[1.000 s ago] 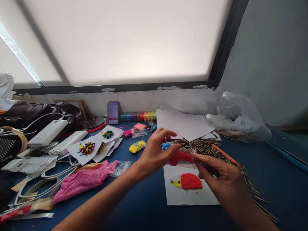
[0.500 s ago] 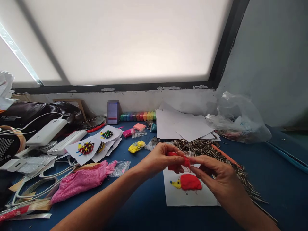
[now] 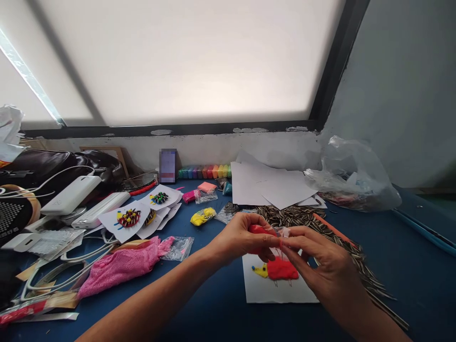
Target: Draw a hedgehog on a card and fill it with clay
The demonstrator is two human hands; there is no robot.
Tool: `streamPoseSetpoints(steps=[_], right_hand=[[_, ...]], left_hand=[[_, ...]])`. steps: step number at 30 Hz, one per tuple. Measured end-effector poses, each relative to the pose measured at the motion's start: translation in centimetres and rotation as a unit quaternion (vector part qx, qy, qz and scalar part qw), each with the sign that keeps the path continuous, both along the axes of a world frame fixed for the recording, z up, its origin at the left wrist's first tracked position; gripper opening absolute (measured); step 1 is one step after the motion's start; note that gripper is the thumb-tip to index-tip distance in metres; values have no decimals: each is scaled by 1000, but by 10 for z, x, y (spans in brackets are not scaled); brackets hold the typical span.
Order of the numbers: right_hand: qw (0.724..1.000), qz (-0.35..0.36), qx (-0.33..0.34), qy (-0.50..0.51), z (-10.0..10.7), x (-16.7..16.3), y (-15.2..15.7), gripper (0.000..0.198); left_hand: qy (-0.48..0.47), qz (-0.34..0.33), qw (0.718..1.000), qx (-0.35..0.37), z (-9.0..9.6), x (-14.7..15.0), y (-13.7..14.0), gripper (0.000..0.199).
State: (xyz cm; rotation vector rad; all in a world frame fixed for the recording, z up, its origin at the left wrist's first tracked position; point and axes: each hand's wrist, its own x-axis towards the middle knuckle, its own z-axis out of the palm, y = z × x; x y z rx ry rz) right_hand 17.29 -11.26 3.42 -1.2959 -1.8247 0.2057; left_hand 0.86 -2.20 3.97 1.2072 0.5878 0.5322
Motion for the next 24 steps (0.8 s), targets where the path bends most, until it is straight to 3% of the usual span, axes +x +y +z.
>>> streamPoseSetpoints(steps=[7, 13, 24], right_hand=[[1000, -14, 12, -7, -6, 2, 4, 12], [999, 13, 33, -11, -5, 2, 2, 13], [997, -21, -47, 57, -1, -3, 1, 9]], left_hand=[[10, 31, 999, -12, -1, 3, -1, 45], [-1, 1, 1000, -5, -4, 1, 0, 38], [17, 36, 999, -4, 1, 4, -5, 45]])
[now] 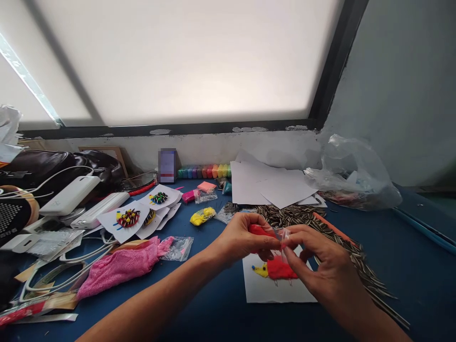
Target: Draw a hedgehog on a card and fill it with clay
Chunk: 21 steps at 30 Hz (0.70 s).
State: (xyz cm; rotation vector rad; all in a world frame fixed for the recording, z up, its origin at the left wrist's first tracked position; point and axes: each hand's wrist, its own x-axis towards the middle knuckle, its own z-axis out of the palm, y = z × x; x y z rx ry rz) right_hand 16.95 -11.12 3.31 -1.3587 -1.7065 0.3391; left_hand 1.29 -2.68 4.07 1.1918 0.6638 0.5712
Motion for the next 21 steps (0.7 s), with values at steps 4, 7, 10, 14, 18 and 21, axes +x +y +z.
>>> streamPoseSetpoints(steps=[4, 7, 10, 14, 18, 21], right_hand=[[979, 21, -146, 141, 9, 6, 1, 15], [940, 29, -198, 278, 16, 13, 3, 20], [923, 14, -213, 320, 19, 17, 5, 21], [917, 6, -228, 327, 17, 15, 6, 24], [920, -6, -222, 322, 16, 13, 6, 29], [922, -6, -219, 320, 15, 15, 5, 25]], left_hand=[[9, 13, 1000, 9, 0, -2, 5, 42], [10, 27, 999, 27, -1, -7, 16, 36], [37, 54, 996, 67, -6, -18, 36, 32], [159, 115, 968, 155, -23, -37, 66, 19], [305, 146, 885, 320, -40, -50, 84, 12], [357, 203, 782, 469, -39, -48, 80, 23]])
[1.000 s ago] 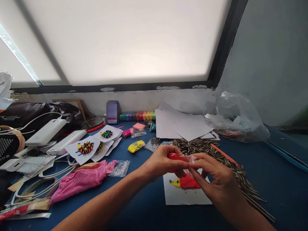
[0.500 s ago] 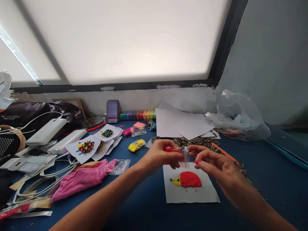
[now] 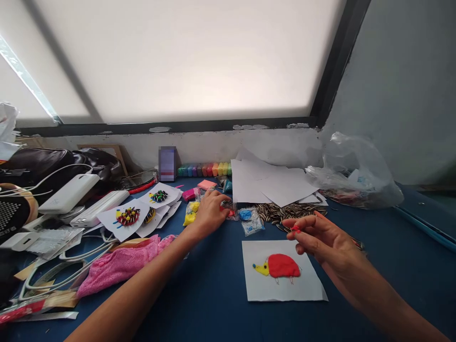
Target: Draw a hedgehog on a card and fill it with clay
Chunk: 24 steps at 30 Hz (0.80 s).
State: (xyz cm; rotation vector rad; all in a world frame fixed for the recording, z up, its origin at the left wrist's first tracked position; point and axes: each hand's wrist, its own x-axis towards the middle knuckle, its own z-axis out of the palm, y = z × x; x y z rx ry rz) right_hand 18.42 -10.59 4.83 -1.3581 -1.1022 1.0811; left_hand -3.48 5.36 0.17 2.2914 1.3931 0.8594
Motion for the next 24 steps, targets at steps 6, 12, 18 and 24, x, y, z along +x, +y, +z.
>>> streamPoseSetpoints(steps=[6, 12, 18, 24], right_hand=[[999, 11, 4, -30, 0, -1, 1, 24], [998, 34, 6, -55, 1, -14, -3, 28], [995, 60, 21, -74, 4, -18, -5, 29], [995, 94, 7, -43, 4, -15, -6, 28]], left_hand=[[-164, -194, 949, -184, 40, 29, -52, 24], [-256, -293, 831, -397, 40, 46, -90, 35], [-299, -308, 775, -464, 30, 44, -83, 34], [-316, -283, 773, -471, 35, 42, -74, 35]])
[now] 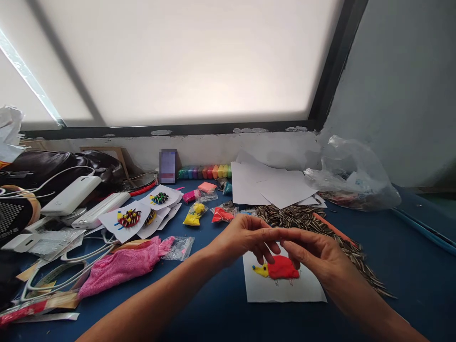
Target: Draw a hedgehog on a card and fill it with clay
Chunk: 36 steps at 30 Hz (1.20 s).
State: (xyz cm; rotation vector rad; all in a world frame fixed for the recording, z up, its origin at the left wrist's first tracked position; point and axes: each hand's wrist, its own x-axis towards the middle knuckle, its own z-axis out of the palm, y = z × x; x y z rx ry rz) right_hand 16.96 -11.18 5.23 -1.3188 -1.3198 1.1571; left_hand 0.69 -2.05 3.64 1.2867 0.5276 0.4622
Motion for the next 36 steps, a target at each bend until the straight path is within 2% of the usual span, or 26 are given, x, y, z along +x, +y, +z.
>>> streamPoseSetpoints(steps=[6, 9, 11, 16, 20, 24, 28, 36], right_hand=[[997, -80, 10, -15, -8, 4, 5, 31], [994, -106, 28, -11, -8, 7, 6, 24], [994, -107, 34, -13, -7, 8, 6, 18], [996, -82, 27, -38, -6, 8, 7, 22], [993, -94, 31, -66, -5, 7, 7, 33], [988, -95, 41, -111, -3, 5, 7, 37], [989, -88, 43, -113, 0, 3, 5, 37], [983, -82, 69, -151, -6, 0, 4, 35]], left_hand=[[18, -17, 1000, 5, 2, -1, 1, 38], [7, -11, 1000, -1, 3, -3, 2, 40], [-7, -2, 1000, -7, 4, -4, 4, 41], [-13, -1, 1000, 6, 4, -7, 8, 47], [-8, -2, 999, 31, 1, -7, 9, 41], [-17, -4, 1000, -1, -6, -6, 10, 34], [-23, 13, 1000, -8, -10, -5, 10, 31], [-14, 7, 1000, -17, -6, -5, 5, 44]])
